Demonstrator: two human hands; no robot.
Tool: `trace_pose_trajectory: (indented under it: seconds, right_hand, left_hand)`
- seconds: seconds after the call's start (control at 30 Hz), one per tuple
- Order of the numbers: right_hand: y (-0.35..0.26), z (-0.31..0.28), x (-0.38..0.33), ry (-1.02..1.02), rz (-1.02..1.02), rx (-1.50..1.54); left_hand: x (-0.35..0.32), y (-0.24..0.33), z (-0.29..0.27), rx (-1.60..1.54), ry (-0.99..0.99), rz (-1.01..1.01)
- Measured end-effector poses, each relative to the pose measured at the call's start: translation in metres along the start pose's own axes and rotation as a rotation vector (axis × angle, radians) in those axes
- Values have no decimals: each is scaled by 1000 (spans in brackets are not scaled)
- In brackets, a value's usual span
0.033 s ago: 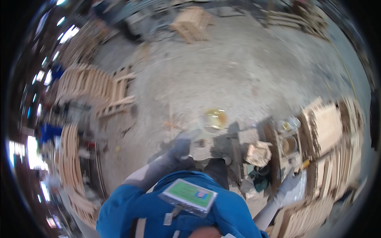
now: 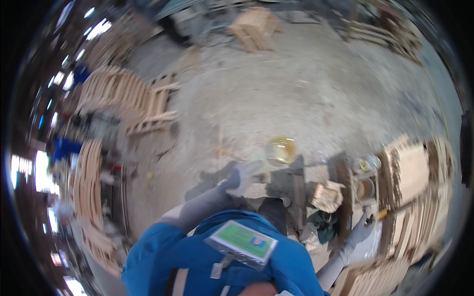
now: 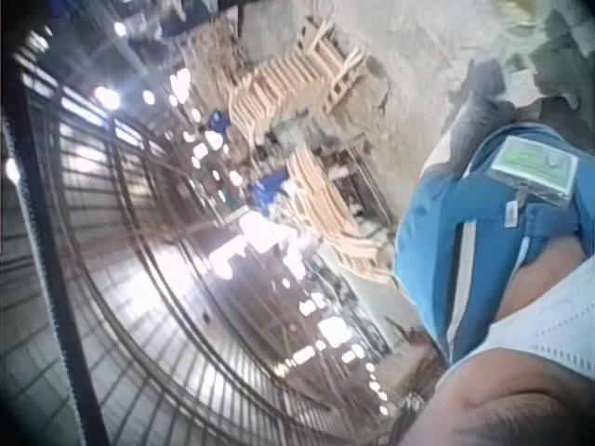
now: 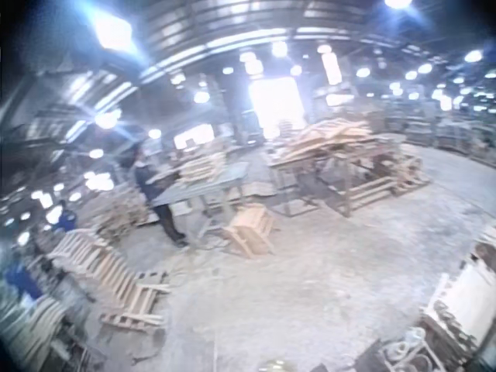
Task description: The person applies a finish to wooden chair frames using a brush, then mixes substances in a container while sitting on the floor, and finally handles cardboard pieces. The person works in a workshop with other workers visible in the background.
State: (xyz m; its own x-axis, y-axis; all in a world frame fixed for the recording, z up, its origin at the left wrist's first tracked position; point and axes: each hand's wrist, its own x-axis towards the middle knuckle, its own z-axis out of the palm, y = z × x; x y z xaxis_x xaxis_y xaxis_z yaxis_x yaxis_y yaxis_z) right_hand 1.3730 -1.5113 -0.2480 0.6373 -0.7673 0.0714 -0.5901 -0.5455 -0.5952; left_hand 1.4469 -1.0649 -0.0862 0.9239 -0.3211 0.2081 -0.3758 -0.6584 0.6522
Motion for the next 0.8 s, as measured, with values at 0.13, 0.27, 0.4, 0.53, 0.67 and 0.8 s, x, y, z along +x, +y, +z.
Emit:
trace_pose_trajectory:
  seconds: [0.13, 0.27, 0.4, 0.53, 0.67, 0.8]
  right_hand:
    - [-76, 43, -63, -711, 113, 821]
    - [-222, 42, -187, -1558, 537, 1205]
    - [-250, 74, -270, -1297, -813, 613]
    - [-254, 97, -286, -1141, -1297, 331]
    - [-277, 99, -368, -1152, -1257, 423]
    - [-320, 98, -402, -1007, -1262, 474]
  left_hand:
    - [-28, -12, -30, -193, -59, -16]
    - [-74, -25, -35, -938, -12, -349]
    - [-115, -36, -55, -1658, 6, -630]
    - [-157, -41, -80, -1299, 71, -515]
    - [-225, -62, -131, -1140, 10, -482]
    - [-259, -88, -142, -311, 147, 11]
